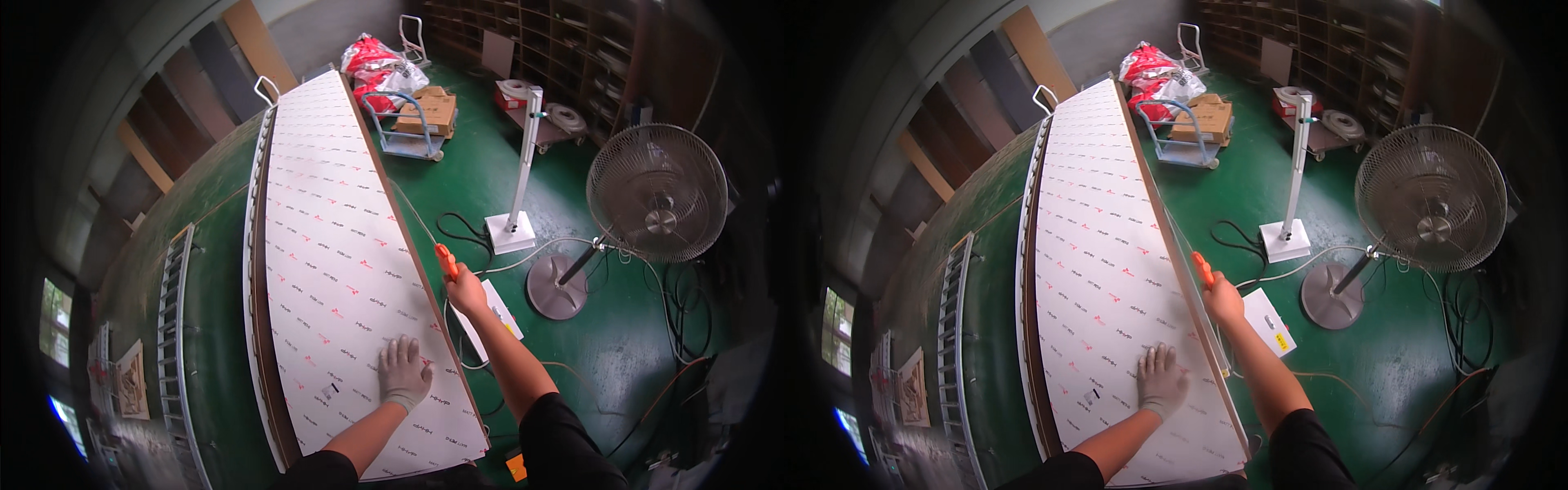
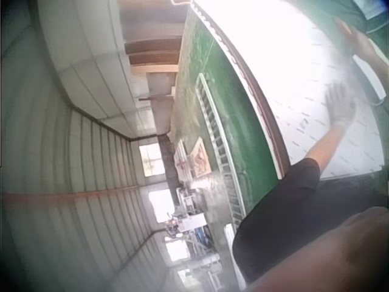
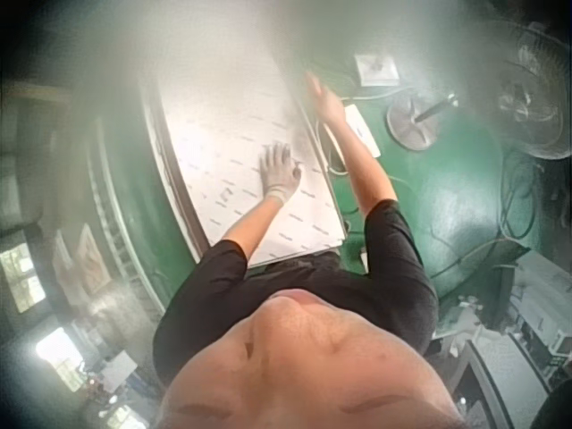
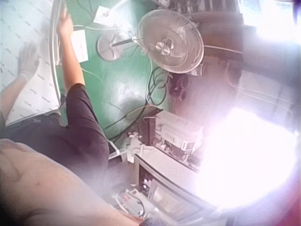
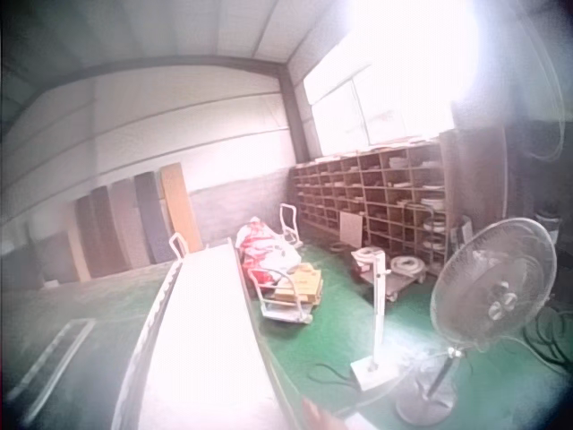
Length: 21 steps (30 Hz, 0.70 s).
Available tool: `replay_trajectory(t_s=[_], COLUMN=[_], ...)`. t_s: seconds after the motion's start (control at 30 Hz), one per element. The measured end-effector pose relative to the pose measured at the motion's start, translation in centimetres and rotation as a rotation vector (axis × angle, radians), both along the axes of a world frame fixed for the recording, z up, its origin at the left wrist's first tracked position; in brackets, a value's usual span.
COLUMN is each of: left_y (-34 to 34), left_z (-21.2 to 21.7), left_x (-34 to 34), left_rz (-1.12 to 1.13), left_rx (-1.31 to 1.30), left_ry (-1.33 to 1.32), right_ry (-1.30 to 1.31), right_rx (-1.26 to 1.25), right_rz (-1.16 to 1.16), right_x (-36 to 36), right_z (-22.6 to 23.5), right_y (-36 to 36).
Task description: The person picks up white boards from a stack, feeds them individually into a conveyor-fed industrial machine, and uses an air blower to clean the surface of the boards.
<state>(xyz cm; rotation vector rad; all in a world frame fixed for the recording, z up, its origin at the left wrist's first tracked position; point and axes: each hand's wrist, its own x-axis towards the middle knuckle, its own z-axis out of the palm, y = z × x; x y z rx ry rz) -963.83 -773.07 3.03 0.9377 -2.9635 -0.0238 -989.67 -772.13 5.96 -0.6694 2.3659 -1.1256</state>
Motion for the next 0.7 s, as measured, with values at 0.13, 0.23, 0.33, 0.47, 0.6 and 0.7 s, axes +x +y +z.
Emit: replay_trajectory(t_s=[0.13, 0.23, 0.33, 0.47, 0.6, 0.7], left_y=[-0.1, -0.1, -0.4, -0.9, -1.3, -2.3], left_z=[0.9, 1.0, 0.6, -0.8, 0.5, 0.2], left_x=[-0.2, 0.4, 0.9, 1.1, 1.6, 3.4], left_rz=[0.013, 0.017, 0.003, 0.017, -0.028, -0.031], left_rx=[0.028, 0.029, -0.008, -0.009, 0.115, 0.128], left_ry=[-0.015, 0.034, 0.081, 0.154, 0.292, 0.385], right_ry=[0.055, 0.164, 0.128, 0.195, 0.049, 0.043], right_rx=[-0.04, 0.156, 0.156, 0.356, 0.127, 0.35], right_rz=[-0.071, 0.2, 0.063, 0.433, -0.012, 0.104], right_x=[1.0, 2.7, 5.3, 10.8, 16.1, 22.3], right_z=[2.2, 3.3, 2.9, 3.4, 1.2, 2.1], right_y=[-1.6, -0.7, 2.2, 8.9, 16.9, 21.0])
